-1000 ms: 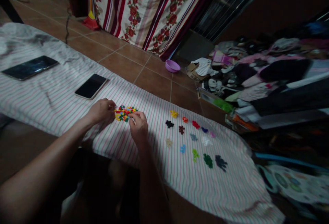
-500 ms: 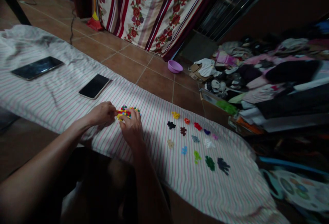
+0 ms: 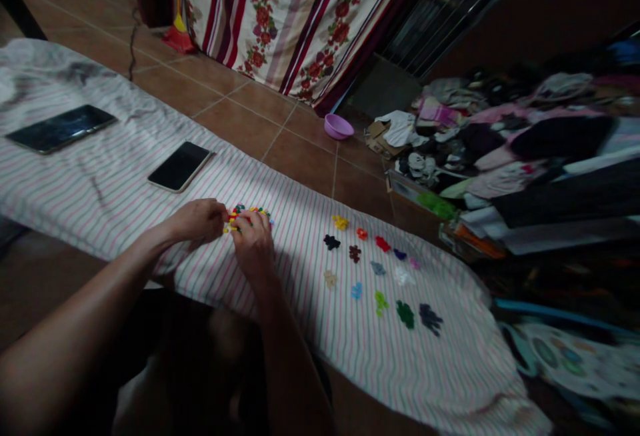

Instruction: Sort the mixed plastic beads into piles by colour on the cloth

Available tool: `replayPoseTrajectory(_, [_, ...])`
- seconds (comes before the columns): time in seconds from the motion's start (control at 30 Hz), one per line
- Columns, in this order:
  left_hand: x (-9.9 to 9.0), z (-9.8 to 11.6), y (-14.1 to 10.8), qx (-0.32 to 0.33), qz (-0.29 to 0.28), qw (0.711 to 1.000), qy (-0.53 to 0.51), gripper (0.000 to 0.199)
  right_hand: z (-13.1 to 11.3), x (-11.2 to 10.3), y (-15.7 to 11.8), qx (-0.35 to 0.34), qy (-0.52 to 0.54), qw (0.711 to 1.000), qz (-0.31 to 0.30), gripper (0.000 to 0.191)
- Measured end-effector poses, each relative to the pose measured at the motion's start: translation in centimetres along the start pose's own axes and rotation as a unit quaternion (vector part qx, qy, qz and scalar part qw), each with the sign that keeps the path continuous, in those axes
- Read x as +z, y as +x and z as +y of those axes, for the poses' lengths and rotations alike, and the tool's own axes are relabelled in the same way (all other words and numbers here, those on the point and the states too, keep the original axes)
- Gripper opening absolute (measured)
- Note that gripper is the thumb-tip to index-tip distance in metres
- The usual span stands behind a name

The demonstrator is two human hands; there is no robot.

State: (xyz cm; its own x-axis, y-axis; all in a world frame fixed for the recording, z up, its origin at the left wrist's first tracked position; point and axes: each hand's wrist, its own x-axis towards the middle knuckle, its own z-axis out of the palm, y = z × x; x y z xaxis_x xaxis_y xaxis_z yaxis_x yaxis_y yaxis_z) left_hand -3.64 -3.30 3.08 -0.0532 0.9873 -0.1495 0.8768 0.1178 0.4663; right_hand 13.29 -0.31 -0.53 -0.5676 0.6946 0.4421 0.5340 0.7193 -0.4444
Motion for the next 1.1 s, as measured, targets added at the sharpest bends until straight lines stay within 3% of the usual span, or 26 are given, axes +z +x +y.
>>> replayPoseTrajectory(0.17, [-0.3, -0.4, 0.4, -0.044, 0.047, 0.997, 0.034, 0.033, 0.8, -1.6, 0.1, 0.025, 0.008, 0.999, 0.020, 0.015])
replayPoseTrajectory(0.23, [-0.2, -0.5, 0.5, -0.052, 0.040, 0.997, 0.047, 0.034, 1.3, -2.2, 0.0, 0.041, 0.007, 0.999, 0.029, 0.015])
replayPoseTrajectory(0.4, [0.3, 0.1, 0.8, -0.016, -0.009, 1.000, 0.021, 0.033, 2.7, -4.0, -0.5, 0.075, -0.002, 0.996, 0.049, 0.011])
replayPoseTrajectory(0.63, [1.2, 1.0, 1.9, 0.003, 0.023, 0.999, -0.049, 0.039, 5.3, -7.0, -1.8, 0.129, -0.005, 0.986, 0.106, 0.011])
replayPoseTrajectory(0.83, [1.4, 1.2, 2.5, -0.033, 0.060, 0.997, 0.033, 0.038, 8.0, -9.7, -4.3, 0.205, 0.023, 0.962, 0.179, 0.018])
replayPoseTrajectory(1.0, [1.4, 2.1, 2.4, -0.083, 0.072, 0.992, 0.067, 0.038, 10.5, -11.3, -6.2, 0.298, 0.066, 0.924, 0.230, 0.029])
replayPoseTrajectory(1.1, [1.2, 2.6, 2.4, -0.097, 0.084, 0.990, 0.066, 0.039, 12.3, -12.3, -6.1, 0.310, 0.060, 0.924, 0.217, 0.033])
